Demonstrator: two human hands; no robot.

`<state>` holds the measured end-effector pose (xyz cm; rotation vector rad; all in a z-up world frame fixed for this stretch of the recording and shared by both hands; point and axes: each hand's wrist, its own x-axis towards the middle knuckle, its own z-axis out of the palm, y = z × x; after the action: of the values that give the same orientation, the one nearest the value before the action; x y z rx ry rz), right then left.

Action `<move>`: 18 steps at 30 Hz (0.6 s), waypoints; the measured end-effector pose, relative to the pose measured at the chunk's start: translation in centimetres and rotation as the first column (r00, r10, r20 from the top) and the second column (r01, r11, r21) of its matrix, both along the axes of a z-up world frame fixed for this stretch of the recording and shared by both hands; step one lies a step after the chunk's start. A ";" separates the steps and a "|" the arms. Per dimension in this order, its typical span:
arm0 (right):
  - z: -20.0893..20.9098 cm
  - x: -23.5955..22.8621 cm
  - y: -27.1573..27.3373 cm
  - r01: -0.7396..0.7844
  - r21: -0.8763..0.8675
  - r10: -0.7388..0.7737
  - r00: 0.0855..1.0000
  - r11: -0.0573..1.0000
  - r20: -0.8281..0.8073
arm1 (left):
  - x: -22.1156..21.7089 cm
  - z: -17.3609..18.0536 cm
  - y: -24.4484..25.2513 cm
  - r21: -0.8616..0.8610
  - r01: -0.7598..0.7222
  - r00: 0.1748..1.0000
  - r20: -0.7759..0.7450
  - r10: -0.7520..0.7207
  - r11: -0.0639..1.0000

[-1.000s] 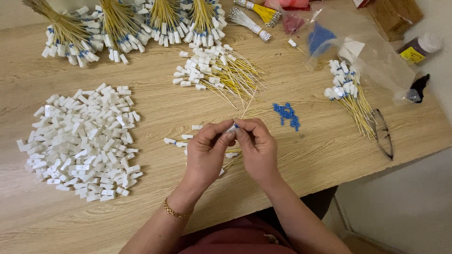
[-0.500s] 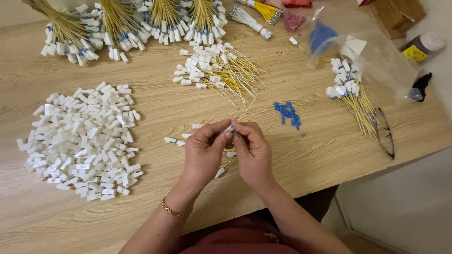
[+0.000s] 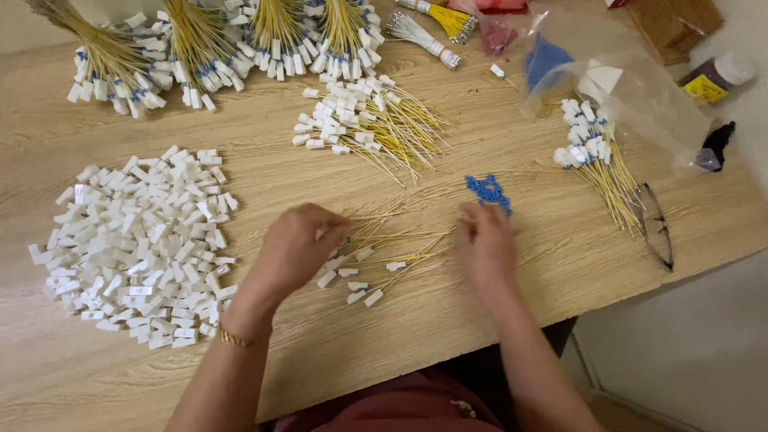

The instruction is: Assembling small white connectors onto thin yellow wires at a workbench

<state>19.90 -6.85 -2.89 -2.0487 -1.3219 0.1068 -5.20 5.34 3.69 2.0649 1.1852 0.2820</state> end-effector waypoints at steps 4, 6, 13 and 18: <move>-0.7 2.2 -0.6 0.173 -0.154 -0.162 0.984 0.973 0.078 | 2.2 -2.4 4.0 0.092 -0.055 0.997 0.051 0.050 0.994; -1.4 3.0 -0.5 0.133 -0.152 -0.115 0.986 0.979 0.122 | 4.4 -3.2 6.4 0.417 -0.043 0.989 0.147 -0.020 0.908; -3.4 3.9 -1.7 0.136 -0.075 -0.131 0.989 0.988 0.072 | 13.6 -6.3 14.3 0.744 0.200 0.979 -0.129 -0.157 0.638; -3.4 4.6 -2.0 0.105 -0.027 -0.106 0.993 0.994 -0.049 | 15.4 -7.6 16.6 0.660 0.372 0.901 -0.425 -0.085 0.653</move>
<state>24.51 -8.87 -6.30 -2.1178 -1.1846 0.1271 10.16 21.98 -3.89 3.0720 1.0806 0.2883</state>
